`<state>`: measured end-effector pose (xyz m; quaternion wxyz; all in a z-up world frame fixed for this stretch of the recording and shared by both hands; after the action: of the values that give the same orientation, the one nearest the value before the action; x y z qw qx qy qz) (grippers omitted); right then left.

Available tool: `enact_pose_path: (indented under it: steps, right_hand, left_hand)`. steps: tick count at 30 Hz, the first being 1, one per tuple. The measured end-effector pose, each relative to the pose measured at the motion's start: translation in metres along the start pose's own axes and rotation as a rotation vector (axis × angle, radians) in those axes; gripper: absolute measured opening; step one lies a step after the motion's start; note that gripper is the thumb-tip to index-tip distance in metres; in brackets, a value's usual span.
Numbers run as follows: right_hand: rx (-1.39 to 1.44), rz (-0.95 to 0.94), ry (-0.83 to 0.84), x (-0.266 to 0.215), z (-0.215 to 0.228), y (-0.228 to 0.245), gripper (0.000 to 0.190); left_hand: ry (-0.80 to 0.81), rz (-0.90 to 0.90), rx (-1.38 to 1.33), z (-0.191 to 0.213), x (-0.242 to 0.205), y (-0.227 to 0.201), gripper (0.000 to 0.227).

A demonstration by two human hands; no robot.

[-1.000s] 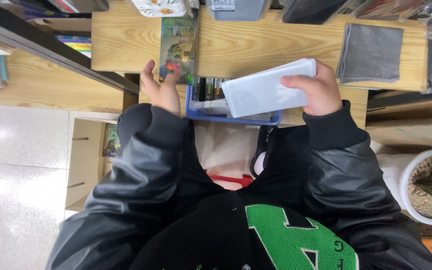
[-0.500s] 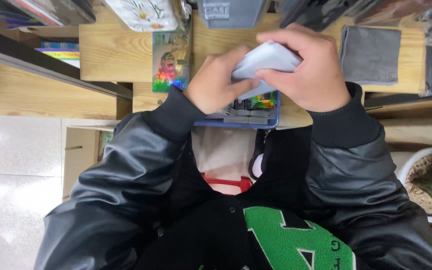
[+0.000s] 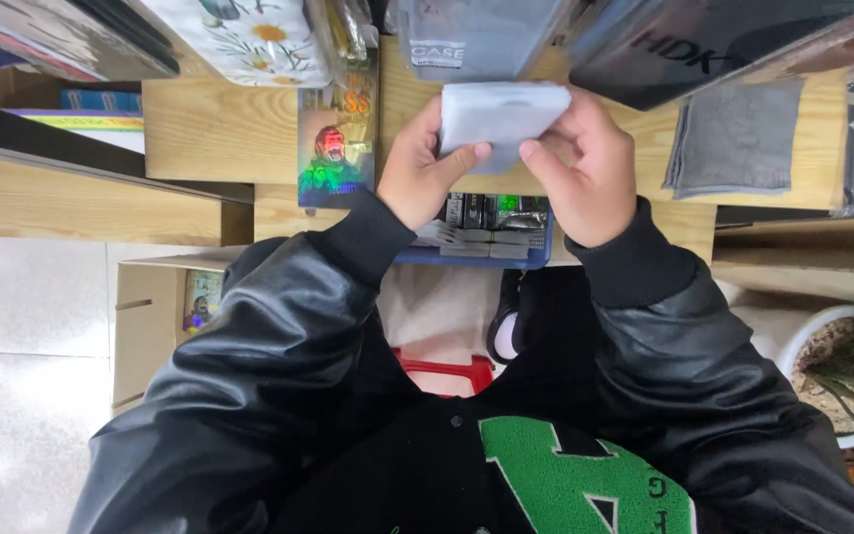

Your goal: The person is removing a screen protector from its retail packaging and placing it into a protective white sleeve, repeatedly inspecting and re-inserting it.

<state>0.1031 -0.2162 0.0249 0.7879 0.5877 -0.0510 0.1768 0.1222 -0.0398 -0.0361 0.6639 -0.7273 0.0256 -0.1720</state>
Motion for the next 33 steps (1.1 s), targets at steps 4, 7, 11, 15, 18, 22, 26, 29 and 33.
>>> enact_pose_path:
  steps: [4, 7, 11, 15, 18, 22, 26, 29, 33]
  right_hand:
    - [-0.086, -0.08, 0.044, -0.002, -0.005, -0.004, 0.027]
    - [-0.108, -0.055, 0.03, -0.003, -0.007, -0.009, 0.025]
    - [-0.113, -0.069, 0.013, -0.006, -0.009, -0.014, 0.027]
    - [-0.133, -0.119, 0.017, -0.005, -0.014, -0.019, 0.031]
    - [-0.172, -0.22, 0.06, -0.006, -0.024, -0.029, 0.037]
    - [-0.243, -0.263, 0.005, -0.017, -0.035, -0.049, 0.035]
    - [-0.258, -0.208, -0.01, -0.025, -0.044, -0.058, 0.048]
    - [-0.272, -0.205, -0.014, -0.028, -0.046, -0.066, 0.05]
    - [-0.278, -0.18, -0.039, -0.032, -0.047, -0.067, 0.034]
  left_hand:
    - [-0.037, -0.014, 0.028, 0.0, -0.003, 0.004, 0.039]
    - [-0.054, 0.037, 0.025, 0.0, -0.004, 0.011, 0.036]
    - [-0.071, 0.032, 0.018, -0.002, -0.004, 0.019, 0.038]
    - [-0.108, 0.074, -0.025, -0.003, -0.006, 0.02, 0.034]
    - [-0.142, 0.11, -0.047, -0.005, -0.006, 0.027, 0.041]
    - [-0.162, 0.121, -0.01, -0.011, -0.011, 0.028, 0.048]
    - [-0.167, 0.108, -0.013, -0.014, -0.015, 0.022, 0.042]
    - [-0.151, 0.116, 0.022, -0.014, -0.017, 0.022, 0.039]
    - [-0.125, 0.09, 0.055, -0.014, -0.02, 0.024, 0.034]
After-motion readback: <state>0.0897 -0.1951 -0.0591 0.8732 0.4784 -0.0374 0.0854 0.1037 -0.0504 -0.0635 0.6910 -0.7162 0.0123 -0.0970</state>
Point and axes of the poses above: each hand's wrist, its own x-axis towards the middle knuckle, its own z-axis out of the back of the hand, y = z × x, the point moved 3 cm from there along x, towards the middle knuckle, and after that the axes turned 1 degree about z, right-handed, at the moved point
